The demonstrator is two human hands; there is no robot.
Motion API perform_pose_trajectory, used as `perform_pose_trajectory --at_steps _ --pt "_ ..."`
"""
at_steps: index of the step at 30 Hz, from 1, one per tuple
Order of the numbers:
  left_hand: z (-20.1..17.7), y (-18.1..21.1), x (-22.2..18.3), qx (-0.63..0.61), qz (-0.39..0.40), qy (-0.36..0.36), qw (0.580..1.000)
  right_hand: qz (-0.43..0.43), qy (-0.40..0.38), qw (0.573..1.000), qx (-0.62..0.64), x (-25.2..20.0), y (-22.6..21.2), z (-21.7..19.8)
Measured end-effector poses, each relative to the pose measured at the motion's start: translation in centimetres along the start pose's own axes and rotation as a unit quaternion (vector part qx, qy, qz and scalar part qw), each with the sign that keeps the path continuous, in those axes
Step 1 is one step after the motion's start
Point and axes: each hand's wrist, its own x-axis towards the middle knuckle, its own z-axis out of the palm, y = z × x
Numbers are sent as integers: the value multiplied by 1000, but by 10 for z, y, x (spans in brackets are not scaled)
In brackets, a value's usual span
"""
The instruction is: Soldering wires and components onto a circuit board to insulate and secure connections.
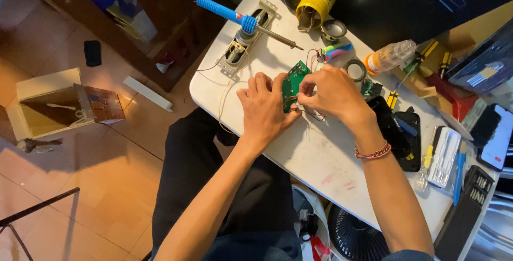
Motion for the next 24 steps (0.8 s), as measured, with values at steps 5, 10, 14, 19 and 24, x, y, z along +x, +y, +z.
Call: perform_pose_trajectory --at_steps 5,10,14,19,24 --pt "-2 1 0 -4 -4 -11 1000 -6 12 1000 14 -1 1 1" --pt "0 1 -1 -7 -5 -12 1000 -3 30 999 12 -7 -2 -2" --pt "-2 1 0 -4 -1 -17 1000 -2 60 997 45 -19 -3 -10" --pt "-2 1 -2 1 -10 -27 1000 -61 282 952 105 -36 -2 -3" --pt "0 3 0 9 -11 -16 1000 -50 363 909 196 -46 -13 7"
